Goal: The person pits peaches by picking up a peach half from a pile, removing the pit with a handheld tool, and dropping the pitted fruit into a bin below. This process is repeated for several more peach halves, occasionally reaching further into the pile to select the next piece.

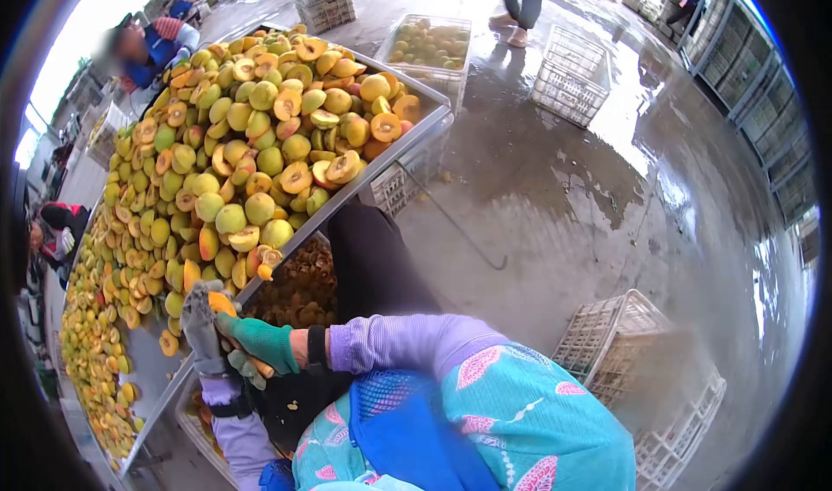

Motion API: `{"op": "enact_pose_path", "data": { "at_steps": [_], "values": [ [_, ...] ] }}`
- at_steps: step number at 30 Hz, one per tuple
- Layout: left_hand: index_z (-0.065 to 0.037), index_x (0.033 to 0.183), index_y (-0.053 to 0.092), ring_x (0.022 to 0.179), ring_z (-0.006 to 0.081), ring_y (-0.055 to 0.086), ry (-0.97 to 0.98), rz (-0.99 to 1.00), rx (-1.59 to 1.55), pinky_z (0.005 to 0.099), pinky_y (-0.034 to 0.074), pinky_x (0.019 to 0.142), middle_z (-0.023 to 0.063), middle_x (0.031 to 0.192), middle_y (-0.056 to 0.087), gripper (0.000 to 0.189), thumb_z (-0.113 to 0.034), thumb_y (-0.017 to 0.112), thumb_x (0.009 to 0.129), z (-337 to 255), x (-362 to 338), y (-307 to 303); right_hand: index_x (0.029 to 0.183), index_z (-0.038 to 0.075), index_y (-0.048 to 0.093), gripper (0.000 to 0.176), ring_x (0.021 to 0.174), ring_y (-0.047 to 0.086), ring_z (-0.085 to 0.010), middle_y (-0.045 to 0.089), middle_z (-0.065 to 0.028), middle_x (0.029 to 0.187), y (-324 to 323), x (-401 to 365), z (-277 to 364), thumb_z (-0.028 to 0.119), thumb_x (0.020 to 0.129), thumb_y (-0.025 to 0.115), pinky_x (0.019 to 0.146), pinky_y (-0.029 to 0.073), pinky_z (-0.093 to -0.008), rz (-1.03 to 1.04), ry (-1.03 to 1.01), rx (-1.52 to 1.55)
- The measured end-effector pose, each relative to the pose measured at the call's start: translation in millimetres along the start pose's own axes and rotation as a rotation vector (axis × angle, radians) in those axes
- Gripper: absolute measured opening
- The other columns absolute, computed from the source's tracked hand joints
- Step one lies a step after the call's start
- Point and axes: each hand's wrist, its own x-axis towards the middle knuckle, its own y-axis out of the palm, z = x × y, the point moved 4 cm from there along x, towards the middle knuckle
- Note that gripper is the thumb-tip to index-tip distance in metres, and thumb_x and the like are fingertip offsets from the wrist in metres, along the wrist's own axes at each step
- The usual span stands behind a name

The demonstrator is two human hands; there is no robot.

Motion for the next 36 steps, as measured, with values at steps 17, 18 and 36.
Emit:
{"op": "enact_pose_path", "data": {
  "at_steps": [17,18,36],
  "values": [
    [0.002,0.096,0.063,0.064,0.0229,0.063,0.113,-0.243,-0.323,0.0306,0.054,0.057,0.0149,0.077,0.065,0.033,-0.030,0.058,0.095,-10,-50,-10,0.087,0.015,0.049,0.042,0.043,0.038,-0.0099,0.041,0.0064,0.056,19,3,-22,0.052,0.099,0.036,0.043,0.034,-0.0260,0.155,0.234,-0.106],
    [0.002,0.095,0.063,0.064,0.0227,0.063,0.160,-0.253,-0.226,0.0302,0.053,0.057,0.0145,0.076,0.064,0.034,-0.031,0.057,0.095,-11,-50,-12,0.086,0.015,0.047,0.041,0.042,0.038,-0.0104,0.039,0.0065,0.055,13,6,-26,0.053,0.099,0.035,0.043,0.035,-0.0260,0.162,0.311,0.030],
    [-0.001,0.105,0.058,0.075,0.0239,0.061,-0.158,-0.359,-0.443,0.0342,0.053,0.069,0.0130,0.086,0.062,0.043,-0.042,0.048,0.096,-28,-60,-18,0.088,0.016,0.046,0.041,0.043,0.036,-0.0087,0.040,0.0066,0.057,25,23,-29,0.053,0.100,0.032,0.042,0.029,-0.0264,0.542,0.498,0.703]
  ]
}}
